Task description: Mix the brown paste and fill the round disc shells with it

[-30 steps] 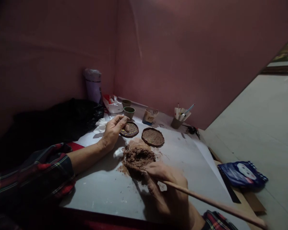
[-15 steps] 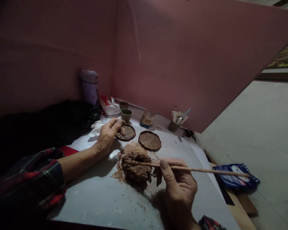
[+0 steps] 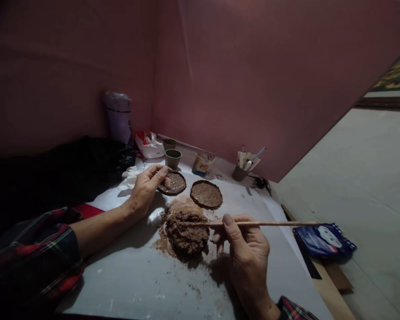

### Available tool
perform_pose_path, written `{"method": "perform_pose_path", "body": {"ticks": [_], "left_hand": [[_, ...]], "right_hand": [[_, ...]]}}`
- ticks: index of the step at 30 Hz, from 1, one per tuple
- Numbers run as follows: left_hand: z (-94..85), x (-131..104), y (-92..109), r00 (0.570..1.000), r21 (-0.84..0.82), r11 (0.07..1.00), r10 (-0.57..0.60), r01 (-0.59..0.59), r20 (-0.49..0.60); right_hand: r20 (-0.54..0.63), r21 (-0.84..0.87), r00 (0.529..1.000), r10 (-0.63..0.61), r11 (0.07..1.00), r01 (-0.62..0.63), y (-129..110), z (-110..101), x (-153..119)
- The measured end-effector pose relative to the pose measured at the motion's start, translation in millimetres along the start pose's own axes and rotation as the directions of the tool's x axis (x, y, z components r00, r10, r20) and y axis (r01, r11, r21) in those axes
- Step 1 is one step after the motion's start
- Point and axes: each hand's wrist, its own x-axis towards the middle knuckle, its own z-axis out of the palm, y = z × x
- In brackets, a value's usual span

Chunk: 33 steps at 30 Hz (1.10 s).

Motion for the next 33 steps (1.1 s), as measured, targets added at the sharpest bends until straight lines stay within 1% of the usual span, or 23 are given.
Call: {"method": "perform_pose_path", "body": {"ticks": [3, 5, 7, 10, 12, 14, 17, 20, 22, 28, 33], "left_hand": [[0.2, 0.2, 0.2, 1.000, -0.008, 1.000, -0.008, 0.008, 0.000], [0.5, 0.3, 0.3, 1.000, -0.004, 1.000, -0.008, 0.008, 0.000], [0.9, 0.1, 0.9, 1.000, 0.007, 1.000, -0.005, 0.005, -0.003], [1.5, -0.9, 2.8, 1.000, 0.018, 1.000, -0.010, 0.010, -0.004], [1.8, -1.7, 4.1, 1.000, 0.025, 1.000, -0.015, 0.015, -0.002], [1.8, -2.0, 4.6, 1.000, 0.036, 0.999, -0.015, 0.015, -0.001], [1.6, -1.7, 3.7, 1.000, 0.044, 0.999, -0.009, 0.009, -0.002], [1.3, -1.0, 2.4, 1.000, 0.044, 0.999, -0.011, 0.012, -0.001], [1.3, -0.7, 2.3, 1.000, 0.042, 0.999, -0.017, 0.017, -0.001], [2.5, -0.8, 3.7, 0.999, 0.020, 0.999, -0.033, 0.033, -0.012], [2.6, -0.6, 2.9, 0.999, 0.012, 0.999, -0.029, 0.029, -0.018]], "right_hand": [[0.020, -0.028, 0.999, 0.044, 0.999, -0.044, 1.8, -0.3, -1.7], [0.011, -0.056, 1.000, 0.015, 0.998, -0.015, 2.5, -1.5, -2.5], [0.004, -0.074, 0.999, -0.041, 0.996, 0.041, 2.3, -2.2, -3.1], [0.000, -0.064, 0.997, -0.082, 0.995, 0.082, 1.1, -1.2, -3.9], [0.012, -0.069, 0.997, -0.070, 0.995, 0.070, 0.7, 0.1, -4.5], [0.054, -0.073, 0.998, -0.028, 0.997, 0.032, 1.0, 0.4, -4.6], [0.095, -0.037, 0.995, 0.006, 0.999, -0.002, 2.0, -1.6, -3.3], [0.084, 0.009, 0.996, -0.023, 1.000, 0.022, 2.2, -3.6, -1.3], [0.074, 0.011, 0.996, -0.045, 0.999, 0.044, 2.2, -3.5, -0.6], [0.096, -0.009, 0.995, -0.008, 1.000, 0.009, 1.8, -2.5, -0.9], [0.058, 0.020, 0.997, -0.042, 0.999, 0.041, -0.5, -2.6, -1.8]]}}
